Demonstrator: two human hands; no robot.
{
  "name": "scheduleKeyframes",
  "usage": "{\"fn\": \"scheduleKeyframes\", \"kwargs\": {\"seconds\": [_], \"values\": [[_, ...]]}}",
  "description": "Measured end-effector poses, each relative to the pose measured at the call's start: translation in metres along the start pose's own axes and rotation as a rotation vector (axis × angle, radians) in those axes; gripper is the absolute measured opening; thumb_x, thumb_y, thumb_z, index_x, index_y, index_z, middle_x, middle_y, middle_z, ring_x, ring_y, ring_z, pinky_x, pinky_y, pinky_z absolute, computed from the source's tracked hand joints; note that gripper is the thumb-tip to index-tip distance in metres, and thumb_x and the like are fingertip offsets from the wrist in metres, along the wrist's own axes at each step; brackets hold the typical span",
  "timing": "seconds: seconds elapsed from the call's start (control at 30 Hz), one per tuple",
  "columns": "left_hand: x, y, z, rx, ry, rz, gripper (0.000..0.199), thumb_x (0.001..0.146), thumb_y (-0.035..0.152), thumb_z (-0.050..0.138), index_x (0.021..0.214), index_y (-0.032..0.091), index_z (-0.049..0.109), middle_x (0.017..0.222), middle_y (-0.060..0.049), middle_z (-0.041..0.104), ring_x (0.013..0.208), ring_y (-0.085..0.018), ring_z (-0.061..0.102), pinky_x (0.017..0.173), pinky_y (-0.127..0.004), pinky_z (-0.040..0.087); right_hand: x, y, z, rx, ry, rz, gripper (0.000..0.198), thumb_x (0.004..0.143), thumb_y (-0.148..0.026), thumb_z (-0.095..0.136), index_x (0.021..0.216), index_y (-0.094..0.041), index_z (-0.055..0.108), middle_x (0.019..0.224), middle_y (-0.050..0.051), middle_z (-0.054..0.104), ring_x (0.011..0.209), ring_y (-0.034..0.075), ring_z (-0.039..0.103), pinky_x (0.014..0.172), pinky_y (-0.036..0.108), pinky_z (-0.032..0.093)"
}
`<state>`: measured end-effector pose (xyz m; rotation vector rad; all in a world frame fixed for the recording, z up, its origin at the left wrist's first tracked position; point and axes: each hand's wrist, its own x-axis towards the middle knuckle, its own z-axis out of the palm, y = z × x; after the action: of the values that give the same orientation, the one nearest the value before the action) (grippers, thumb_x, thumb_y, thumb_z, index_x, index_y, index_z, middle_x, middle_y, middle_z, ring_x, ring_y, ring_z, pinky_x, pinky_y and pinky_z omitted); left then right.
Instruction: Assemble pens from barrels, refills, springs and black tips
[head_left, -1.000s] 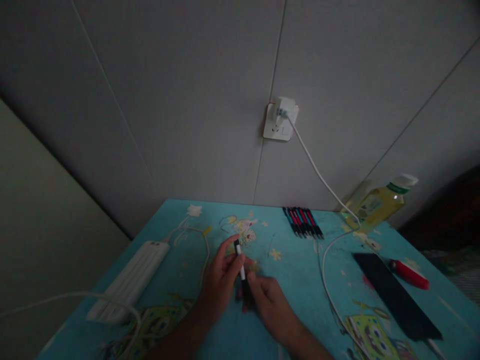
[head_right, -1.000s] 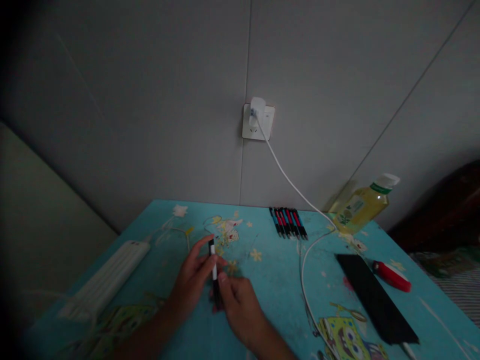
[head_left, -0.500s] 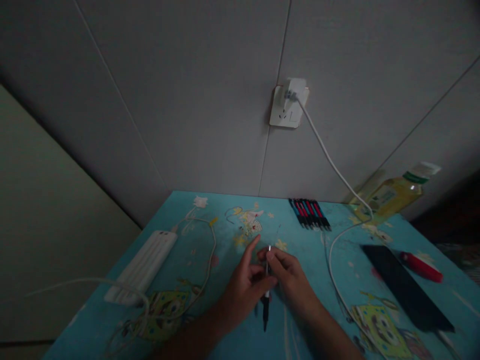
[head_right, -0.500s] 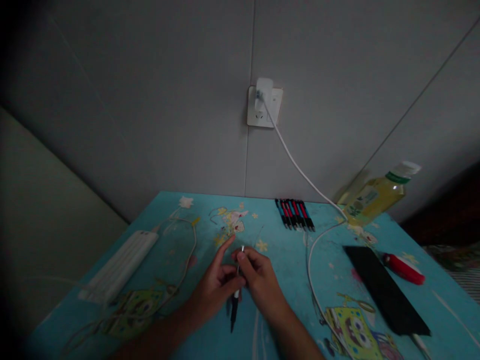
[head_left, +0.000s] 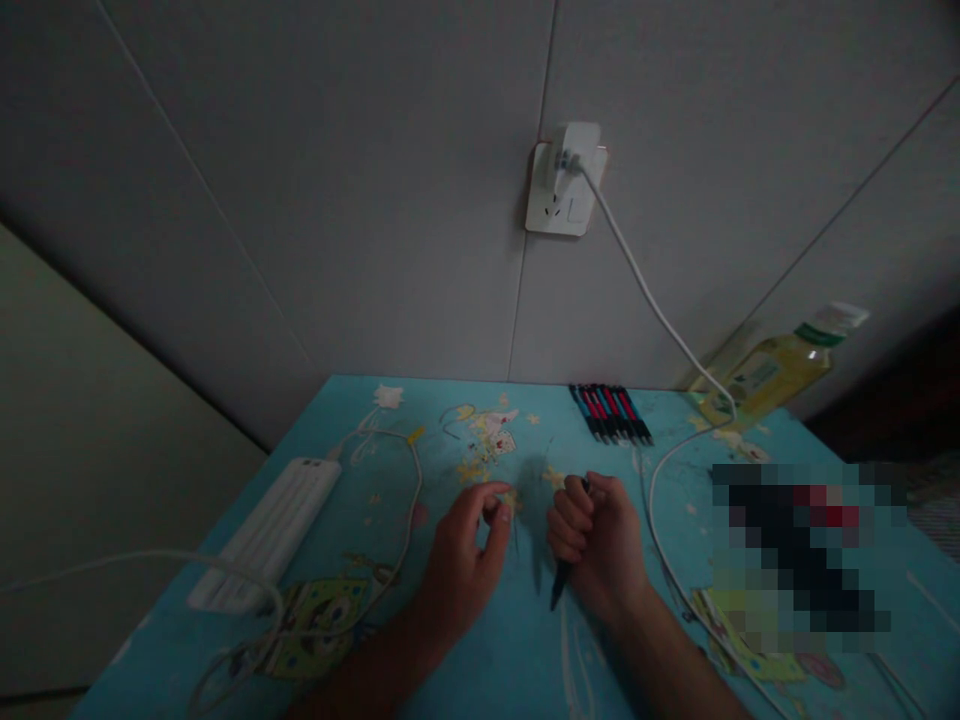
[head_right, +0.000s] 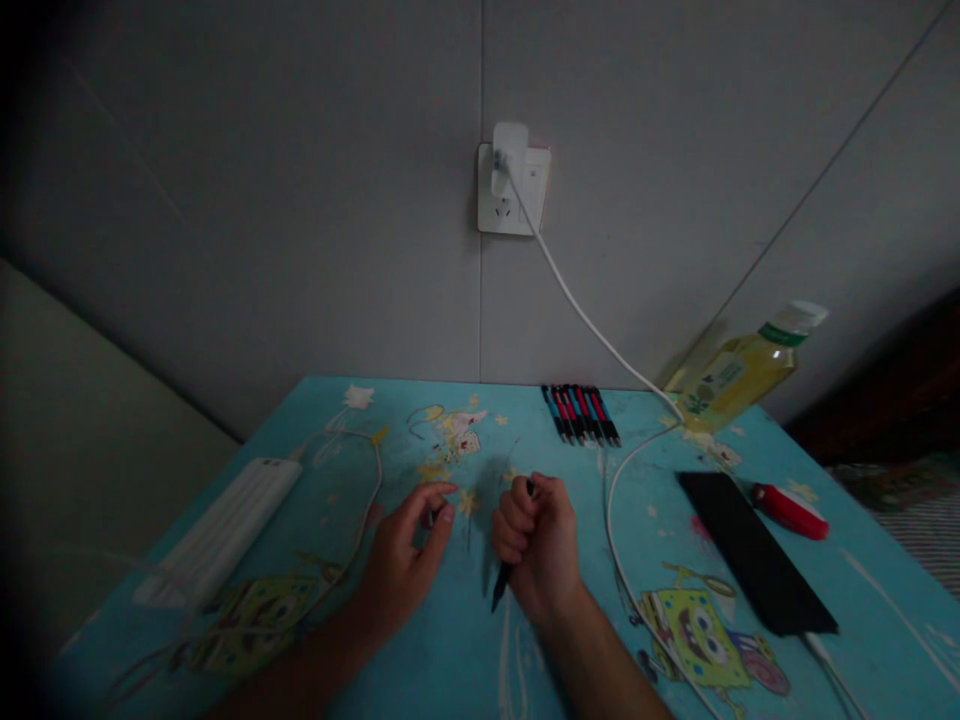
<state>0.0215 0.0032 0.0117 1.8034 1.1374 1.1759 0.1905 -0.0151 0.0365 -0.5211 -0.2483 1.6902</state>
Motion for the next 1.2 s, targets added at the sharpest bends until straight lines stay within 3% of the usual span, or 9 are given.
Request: {"fn": "scheduleKeyframes", "kwargs": {"seconds": [0.1,0.37,0.6,0.77,1.0,1.2], "values": [[-0.0001,-0.0004,0.0007,0.029,-0.005,0.003,0.019,0.095,0.025,0.051,0.109,0.019,0.063,0.084,-0.002,0.063,0.078,-0.017,0.058,0.078,-0.027,0.042,-0.0002,0.0010,-0.0022,0.027,-0.041,0.031,0.038,0.078,-0.034,0.056,0.055,-0.022,0.028,0.048,-0.010,0.016,0.040,0.007,0.010,0.034,0.020,0.012],[-0.0027,0.0052,-0.0025,0.022,-0.032,0.045,0.018,0.094,0.025,0.051,0.105,0.018,0.064,0.069,0.002,0.053,0.066,-0.014,0.052,0.067,-0.024,0.041,-0.0014,-0.0013,-0.0003,-0.045,-0.021,-0.007,0.034,0.081,-0.035,0.053,0.058,-0.023,0.031,0.050,-0.010,0.019,0.043,0.008,0.010,0.036,0.020,0.016],[-0.0042,0.0088,-0.0029,0.018,-0.070,0.040,0.019,0.096,0.029,0.047,0.089,0.018,0.061,0.067,0.002,0.054,0.061,-0.013,0.050,0.062,-0.023,0.038,-0.0043,-0.0006,0.0036,-0.084,-0.029,-0.007,0.035,0.083,-0.038,0.052,0.059,-0.023,0.032,0.050,-0.010,0.018,0.043,0.008,0.010,0.037,0.020,0.015],[-0.0063,0.0075,-0.0020,-0.001,-0.059,0.035,0.016,0.096,0.028,0.049,0.092,0.019,0.062,0.069,0.000,0.057,0.063,-0.013,0.052,0.064,-0.024,0.039,-0.0045,-0.0011,0.0043,-0.099,0.000,-0.023,0.035,0.082,-0.037,0.053,0.059,-0.023,0.032,0.050,-0.010,0.019,0.043,0.008,0.010,0.037,0.020,0.014],[-0.0087,0.0067,-0.0002,-0.056,-0.090,0.009,0.015,0.094,0.025,0.052,0.104,0.019,0.062,0.059,0.007,0.040,0.052,-0.010,0.041,0.053,-0.022,0.031,-0.0042,-0.0007,0.0050,-0.071,-0.041,0.034,0.037,0.084,-0.040,0.052,0.059,-0.023,0.029,0.050,-0.009,0.019,0.043,0.008,0.010,0.037,0.021,0.014],[-0.0094,0.0059,0.0009,-0.080,-0.102,0.007,0.022,0.094,0.026,0.051,0.112,0.019,0.060,0.061,0.007,0.041,0.053,-0.010,0.041,0.054,-0.022,0.031,-0.0033,0.0001,0.0052,-0.083,-0.034,-0.009,0.037,0.083,-0.037,0.053,0.060,-0.023,0.028,0.050,-0.010,0.019,0.042,0.008,0.010,0.037,0.021,0.014]]}}
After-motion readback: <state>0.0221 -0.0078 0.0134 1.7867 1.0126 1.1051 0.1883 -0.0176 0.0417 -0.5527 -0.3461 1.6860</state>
